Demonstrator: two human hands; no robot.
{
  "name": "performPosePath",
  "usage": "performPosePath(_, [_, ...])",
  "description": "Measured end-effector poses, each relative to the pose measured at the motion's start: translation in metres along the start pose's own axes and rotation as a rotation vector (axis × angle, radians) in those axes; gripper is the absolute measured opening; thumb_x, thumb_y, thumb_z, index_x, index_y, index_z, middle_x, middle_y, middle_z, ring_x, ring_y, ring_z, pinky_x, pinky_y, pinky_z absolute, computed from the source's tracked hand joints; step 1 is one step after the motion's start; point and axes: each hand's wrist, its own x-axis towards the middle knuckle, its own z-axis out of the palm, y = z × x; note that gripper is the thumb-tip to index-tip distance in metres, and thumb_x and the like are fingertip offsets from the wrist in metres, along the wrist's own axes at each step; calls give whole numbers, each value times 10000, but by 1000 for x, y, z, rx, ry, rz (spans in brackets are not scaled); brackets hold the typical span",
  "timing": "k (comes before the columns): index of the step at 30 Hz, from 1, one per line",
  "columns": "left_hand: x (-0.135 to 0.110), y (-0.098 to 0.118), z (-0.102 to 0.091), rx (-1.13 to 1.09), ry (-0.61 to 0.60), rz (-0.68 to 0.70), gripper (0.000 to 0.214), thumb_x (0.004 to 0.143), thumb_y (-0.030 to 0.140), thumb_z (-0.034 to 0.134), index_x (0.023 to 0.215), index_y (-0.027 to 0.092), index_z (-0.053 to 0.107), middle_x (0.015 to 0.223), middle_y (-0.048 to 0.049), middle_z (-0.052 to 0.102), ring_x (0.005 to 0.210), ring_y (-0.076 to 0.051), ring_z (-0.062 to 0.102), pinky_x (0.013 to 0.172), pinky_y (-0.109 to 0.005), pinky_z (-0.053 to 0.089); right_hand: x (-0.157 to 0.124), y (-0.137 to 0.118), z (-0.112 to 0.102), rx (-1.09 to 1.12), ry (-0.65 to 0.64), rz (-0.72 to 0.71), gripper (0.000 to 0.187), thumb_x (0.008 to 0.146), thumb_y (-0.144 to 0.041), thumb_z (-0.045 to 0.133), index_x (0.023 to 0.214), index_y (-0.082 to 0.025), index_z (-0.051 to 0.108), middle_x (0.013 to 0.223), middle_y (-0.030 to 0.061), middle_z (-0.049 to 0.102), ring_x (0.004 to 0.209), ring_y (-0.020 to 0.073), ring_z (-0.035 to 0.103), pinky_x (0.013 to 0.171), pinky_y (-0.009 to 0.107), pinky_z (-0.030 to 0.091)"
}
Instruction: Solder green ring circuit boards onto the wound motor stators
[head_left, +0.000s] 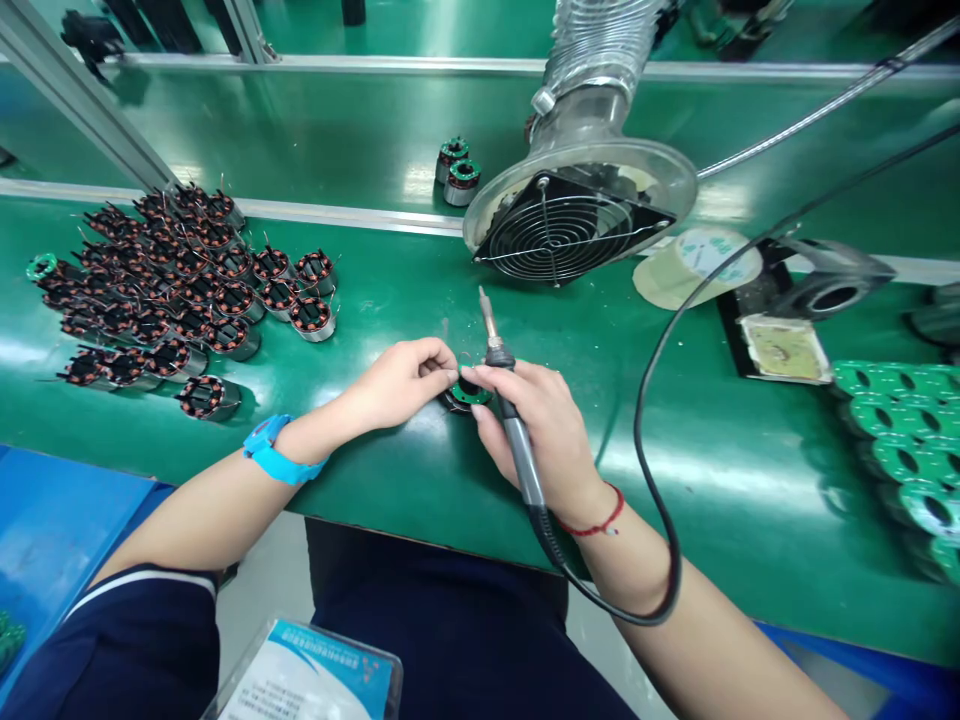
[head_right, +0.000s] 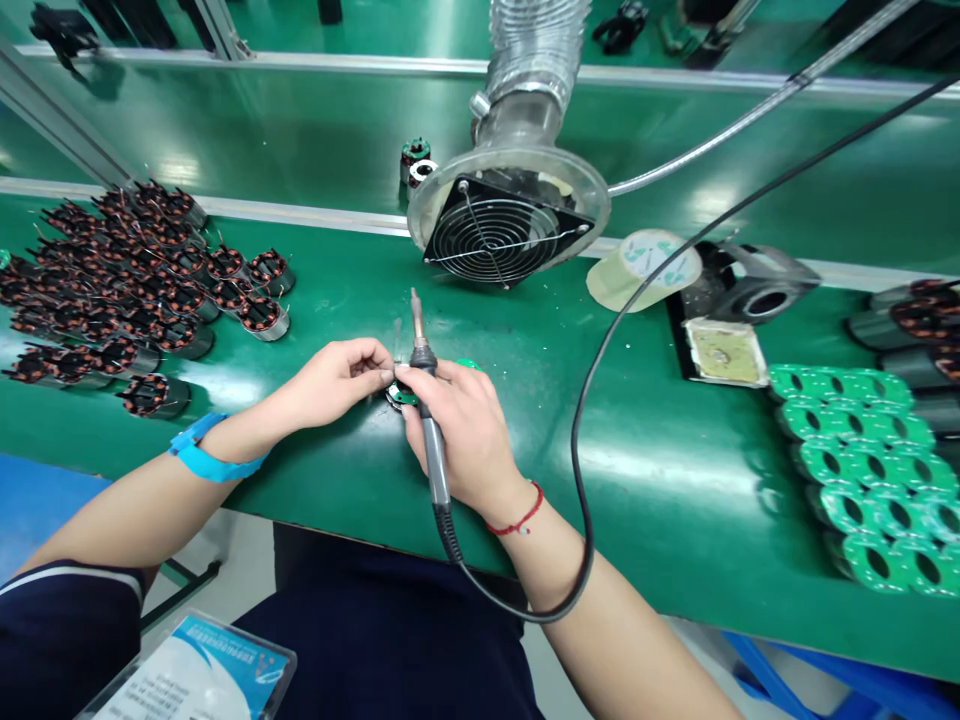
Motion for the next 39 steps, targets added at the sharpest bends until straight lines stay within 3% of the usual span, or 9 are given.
performPosePath(5, [1,-2,1,47,33,-30,68,811,171,501,750,167,530,649,40,527,599,-97,460,571,-236,350,0,1,1,107,31,72,360,915,-157,537,1256,-267,502,996,32,747,929,223,674,844,411,508])
performPosePath(9, [1,-2,0,140,77,-42,76,805,177,488,735,176,517,637,39,538,593,-107,474,561,-243,340,-5,2,-2,235,178,260,295,934,-271,562,1229,-251,556,893,33,751,908,229,703,845,413,532])
performPosePath(12, [1,-3,0,169,101,-57,74,805,180,482,738,179,514,647,34,557,601,-113,490,563,-246,341,-11,6,-3,362,314,351,232,940,-342,548,1133,-233,617,795,21,718,721,207,705,715,389,551])
performPosePath(16, [1,-2,0,208,108,-74,79,816,177,480,743,179,511,640,39,544,583,-105,468,551,-242,316,-17,10,-3,469,399,290,168,928,-331,557,1006,-227,665,674,-19,634,517,137,596,530,305,478])
performPosePath(20, [0,4,2,230,125,-63,100,818,154,490,720,175,489,613,53,487,556,-90,414,546,-236,299,-18,12,-3,452,376,201,143,903,-310,574,956,-225,676,733,9,658,582,157,600,596,339,477])
performPosePath(26, [0,8,3,236,135,-40,100,813,128,494,722,171,495,622,52,486,560,-87,412,556,-231,310,-18,14,-4,436,343,153,133,902,-289,565,967,-236,669,730,6,665,533,145,544,549,332,431])
performPosePath(31, [0,9,3,285,132,-32,105,811,123,497,718,172,492,632,45,505,570,-94,427,563,-240,312,-18,10,-2,446,382,220,183,913,-301,580,1077,-266,652,835,13,696,587,156,626,576,338,501])
performPosePath(35, [0,13,4,354,145,-31,123,792,96,496,700,175,476,636,38,505,582,-101,420,570,-253,302,-12,6,2,398,269,340,398,969,-281,485,1365,-298,449,958,36,729,890,225,713,792,418,571])
performPosePath(39, [1,14,6,409,164,-24,144,788,90,492,684,180,449,643,33,491,594,-107,411,583,-265,305,-2,6,5,226,-49,185,475,915,-239,544,1369,-278,410,1184,80,681,1137,264,621,951,479,505])
